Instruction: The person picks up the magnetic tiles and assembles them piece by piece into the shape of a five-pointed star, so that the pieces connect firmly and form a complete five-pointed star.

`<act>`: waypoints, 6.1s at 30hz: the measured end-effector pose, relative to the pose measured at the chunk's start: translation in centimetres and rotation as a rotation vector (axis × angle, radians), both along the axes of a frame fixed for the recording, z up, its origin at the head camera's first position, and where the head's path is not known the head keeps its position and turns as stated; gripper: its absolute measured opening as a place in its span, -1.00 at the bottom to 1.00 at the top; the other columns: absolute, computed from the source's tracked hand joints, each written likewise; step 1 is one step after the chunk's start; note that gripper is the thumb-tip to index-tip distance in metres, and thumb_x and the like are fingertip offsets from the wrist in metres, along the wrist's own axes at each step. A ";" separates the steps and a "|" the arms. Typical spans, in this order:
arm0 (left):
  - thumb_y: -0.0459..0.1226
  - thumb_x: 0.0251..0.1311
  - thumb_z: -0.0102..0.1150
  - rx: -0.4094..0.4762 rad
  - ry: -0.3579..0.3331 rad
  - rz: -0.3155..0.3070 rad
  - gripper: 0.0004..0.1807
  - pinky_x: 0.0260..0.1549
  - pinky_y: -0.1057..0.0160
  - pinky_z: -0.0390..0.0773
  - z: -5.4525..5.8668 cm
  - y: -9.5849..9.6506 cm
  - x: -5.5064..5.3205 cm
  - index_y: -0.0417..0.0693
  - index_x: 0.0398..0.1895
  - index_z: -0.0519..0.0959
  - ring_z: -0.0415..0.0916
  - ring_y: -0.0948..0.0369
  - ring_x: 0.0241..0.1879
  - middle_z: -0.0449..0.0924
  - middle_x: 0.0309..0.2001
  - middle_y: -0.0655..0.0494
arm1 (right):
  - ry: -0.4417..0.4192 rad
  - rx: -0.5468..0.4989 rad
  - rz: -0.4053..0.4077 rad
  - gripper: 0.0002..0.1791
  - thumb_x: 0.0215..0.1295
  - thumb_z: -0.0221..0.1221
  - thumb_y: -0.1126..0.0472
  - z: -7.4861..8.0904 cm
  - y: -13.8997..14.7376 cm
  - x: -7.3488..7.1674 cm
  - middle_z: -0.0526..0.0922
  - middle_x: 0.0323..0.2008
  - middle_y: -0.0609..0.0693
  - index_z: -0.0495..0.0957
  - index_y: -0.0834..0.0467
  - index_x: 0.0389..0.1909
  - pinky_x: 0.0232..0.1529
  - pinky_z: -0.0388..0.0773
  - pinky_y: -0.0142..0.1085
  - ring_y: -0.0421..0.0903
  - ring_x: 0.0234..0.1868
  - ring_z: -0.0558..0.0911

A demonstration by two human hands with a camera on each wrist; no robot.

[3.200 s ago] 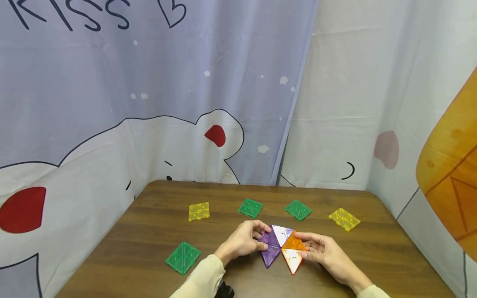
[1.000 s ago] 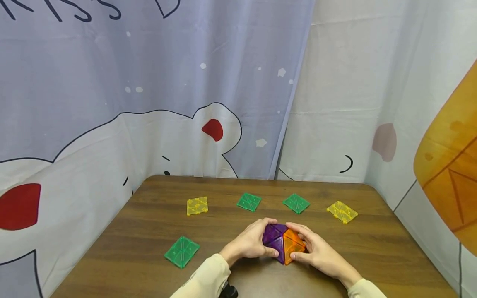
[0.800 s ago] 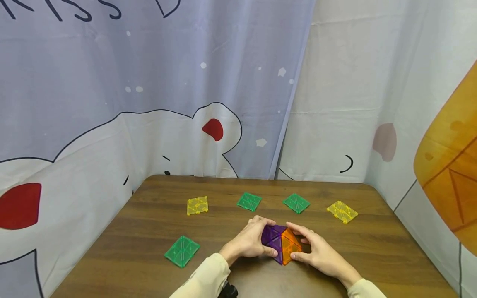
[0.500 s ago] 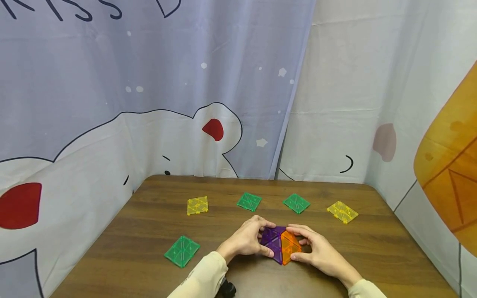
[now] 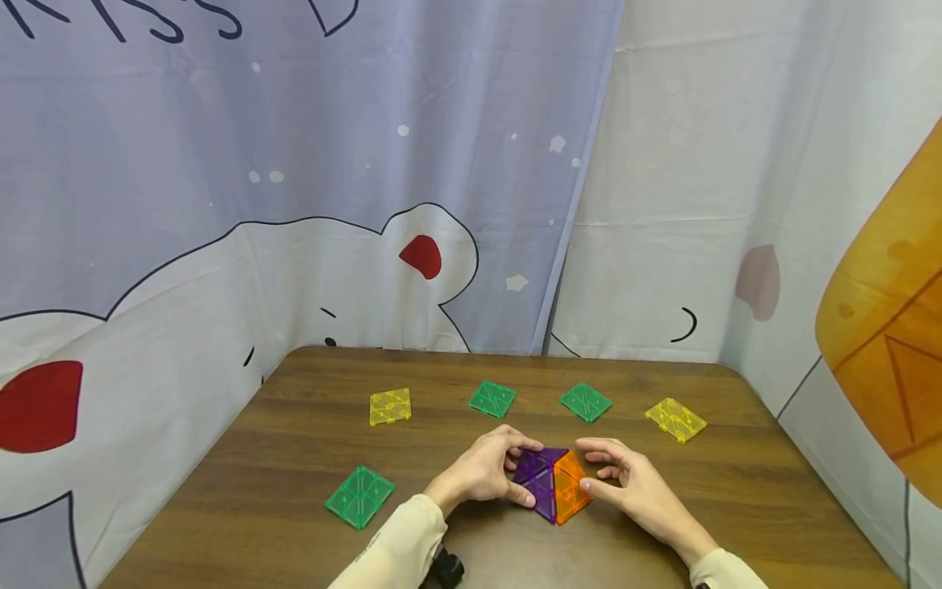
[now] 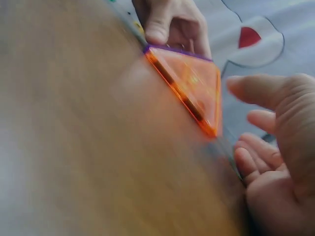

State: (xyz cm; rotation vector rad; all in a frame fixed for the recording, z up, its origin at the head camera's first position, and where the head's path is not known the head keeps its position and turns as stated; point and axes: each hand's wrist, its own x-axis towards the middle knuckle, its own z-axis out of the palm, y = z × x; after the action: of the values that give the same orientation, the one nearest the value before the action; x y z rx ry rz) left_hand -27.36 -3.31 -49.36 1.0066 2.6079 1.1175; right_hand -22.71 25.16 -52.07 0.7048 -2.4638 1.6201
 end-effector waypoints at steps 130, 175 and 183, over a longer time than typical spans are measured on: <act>-0.09 -0.33 0.71 -0.178 0.100 0.288 -0.69 -0.37 0.39 0.48 1.9 11.1 -0.3 0.25 -0.42 0.79 0.42 0.43 -0.44 0.59 -0.49 0.43 | 0.204 0.398 -0.098 -0.56 0.24 0.36 0.05 0.4 9.4 -0.9 0.59 0.07 -0.22 0.60 -0.13 0.16 0.06 0.41 -0.34 -0.18 0.08 0.45; -0.26 -0.06 0.57 0.076 0.107 0.148 -0.80 -0.44 0.53 0.49 2.5 9.7 -0.7 0.22 -0.35 0.79 0.50 0.57 -0.51 0.68 -0.49 0.45 | -0.059 0.026 -0.110 -0.62 0.24 0.34 0.18 -0.1 8.6 -1.1 0.64 0.07 0.05 0.66 0.13 0.09 0.00 0.56 -0.36 -0.08 0.10 0.59; -0.01 0.18 0.38 0.108 0.107 0.061 -0.72 -0.23 0.41 0.54 2.5 6.3 -0.5 0.17 -0.07 0.74 0.61 0.34 -0.24 0.69 -0.20 0.37 | -0.077 0.046 -0.145 -0.62 0.20 0.37 0.12 -0.4 8.3 -1.1 0.65 0.05 -0.01 0.69 0.06 0.05 0.03 0.53 -0.40 -0.10 0.12 0.58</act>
State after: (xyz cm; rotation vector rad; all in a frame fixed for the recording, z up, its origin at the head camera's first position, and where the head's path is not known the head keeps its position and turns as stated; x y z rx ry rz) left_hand -27.90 3.03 -46.82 1.0428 2.7043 1.2649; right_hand -23.77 33.42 -52.45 0.4647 -2.5459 1.5709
